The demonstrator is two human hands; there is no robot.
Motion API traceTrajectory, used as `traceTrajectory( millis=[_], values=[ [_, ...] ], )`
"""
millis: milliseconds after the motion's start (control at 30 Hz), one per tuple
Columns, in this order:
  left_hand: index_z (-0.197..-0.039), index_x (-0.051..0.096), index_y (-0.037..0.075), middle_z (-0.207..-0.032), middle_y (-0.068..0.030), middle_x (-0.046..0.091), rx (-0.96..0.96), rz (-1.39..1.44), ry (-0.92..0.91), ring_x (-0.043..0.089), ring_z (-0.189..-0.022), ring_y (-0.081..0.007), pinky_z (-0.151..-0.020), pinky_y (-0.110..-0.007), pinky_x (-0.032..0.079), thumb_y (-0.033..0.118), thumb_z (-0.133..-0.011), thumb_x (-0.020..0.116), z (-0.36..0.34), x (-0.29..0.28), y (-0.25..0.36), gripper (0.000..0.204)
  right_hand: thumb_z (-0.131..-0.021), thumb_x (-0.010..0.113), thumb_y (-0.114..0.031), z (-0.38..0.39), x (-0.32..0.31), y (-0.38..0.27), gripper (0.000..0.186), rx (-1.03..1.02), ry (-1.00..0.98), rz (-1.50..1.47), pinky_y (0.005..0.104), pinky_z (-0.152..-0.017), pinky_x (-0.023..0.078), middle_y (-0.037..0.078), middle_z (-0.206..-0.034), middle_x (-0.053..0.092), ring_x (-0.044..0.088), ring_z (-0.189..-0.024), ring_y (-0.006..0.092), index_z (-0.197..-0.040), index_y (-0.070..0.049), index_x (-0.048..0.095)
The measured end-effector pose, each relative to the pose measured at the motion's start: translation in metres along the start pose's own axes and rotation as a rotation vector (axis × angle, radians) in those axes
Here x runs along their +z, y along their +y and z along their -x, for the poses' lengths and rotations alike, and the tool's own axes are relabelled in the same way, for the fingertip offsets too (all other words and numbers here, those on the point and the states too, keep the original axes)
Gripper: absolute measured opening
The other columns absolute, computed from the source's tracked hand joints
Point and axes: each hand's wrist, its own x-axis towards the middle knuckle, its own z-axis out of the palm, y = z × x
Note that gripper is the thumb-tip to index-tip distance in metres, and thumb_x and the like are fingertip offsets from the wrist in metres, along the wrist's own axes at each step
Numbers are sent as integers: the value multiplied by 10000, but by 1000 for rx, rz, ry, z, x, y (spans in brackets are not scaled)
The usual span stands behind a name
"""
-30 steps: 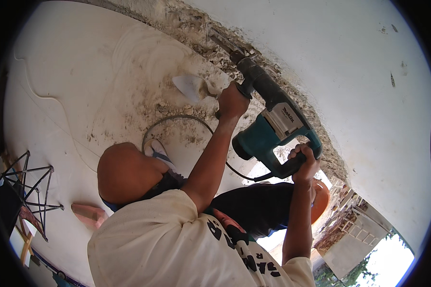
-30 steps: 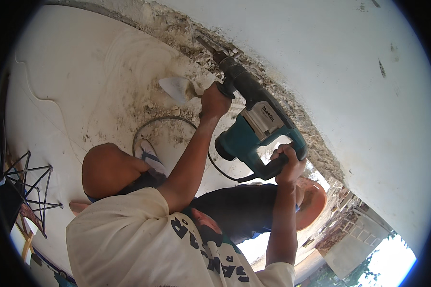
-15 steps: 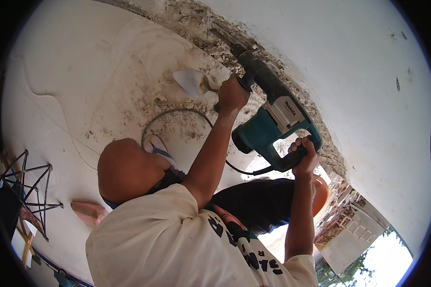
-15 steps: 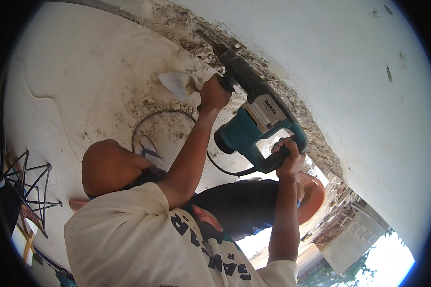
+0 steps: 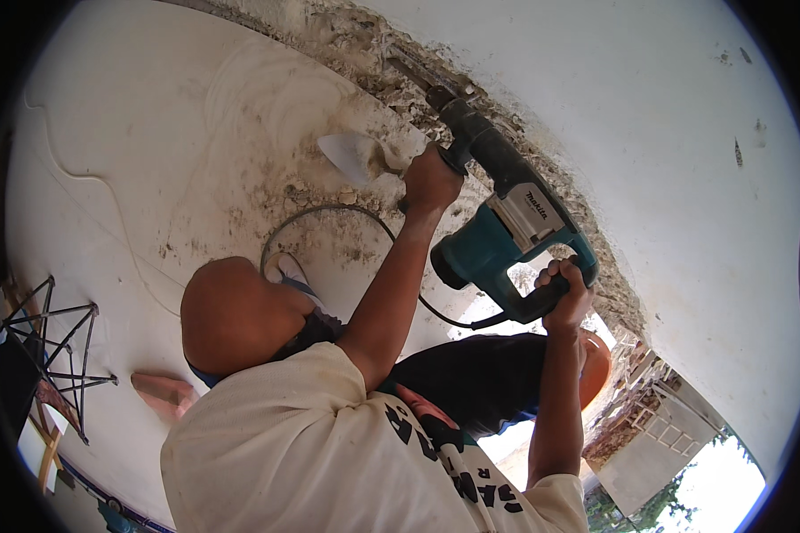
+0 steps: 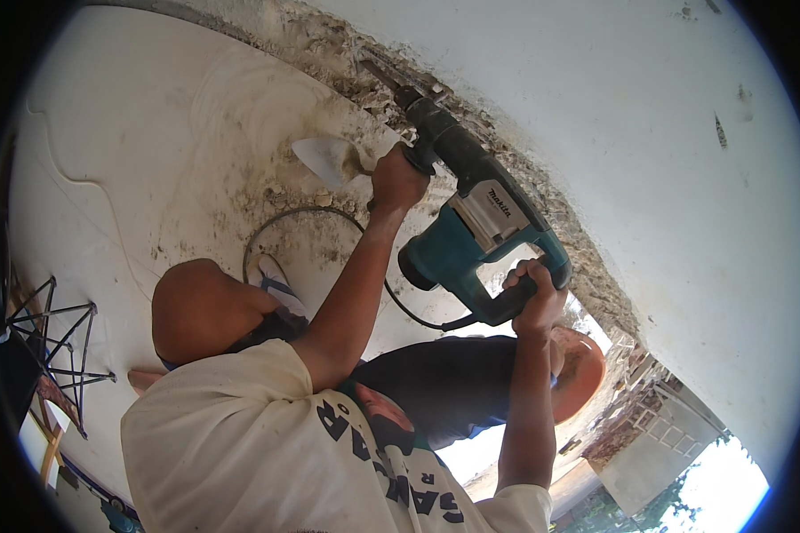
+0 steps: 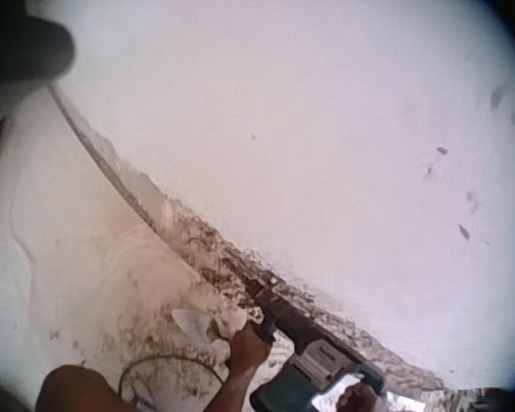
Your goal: The person uses a hammer drill to chip and break away the concrete edge of a floor, holding the tool with both hands while sitting on the ground.
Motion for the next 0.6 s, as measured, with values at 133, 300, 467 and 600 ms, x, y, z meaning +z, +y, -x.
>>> traceTrajectory(
  millis=[133, 300, 467, 600],
  values=[
    [-996, 644, 27, -896, -252, 715, 1, -9, 9, 691, -918, -456, -823, -540, 537, 271, -830, 731, 0, -4, 3, 308, -863, 602, -113, -2, -2, -2, 157, 14, -9, -5, 361, -598, 510, 97, -773, 569, 578, -648, 217, -986, -42, 537],
    [-982, 658, 31, -957, -245, 718, -55, -18, -9, 683, -962, -446, -834, -527, 535, 296, -808, 754, 6, -2, 4, 331, -865, 613, -118, 2, -7, -2, 173, 6, -18, -40, 357, -593, 512, 96, -772, 571, 583, -641, 220, -1002, -39, 542],
    [-960, 668, 27, -924, -243, 717, 11, -18, 12, 683, -954, -446, -820, -533, 532, 295, -813, 760, -7, -7, -6, 319, -874, 610, -144, -3, 5, 7, 136, 61, 0, -57, 359, -601, 509, 90, -775, 577, 579, -651, 217, -960, -58, 549],
    [-962, 672, 26, -918, -247, 715, -21, -41, -12, 681, -957, -449, -816, -532, 534, 278, -816, 759, -7, -12, -7, 304, -876, 601, -148, -2, 5, 9, 121, 74, 2, -65, 355, -606, 503, 83, -776, 575, 574, -654, 213, -947, -66, 548]
  ],
)
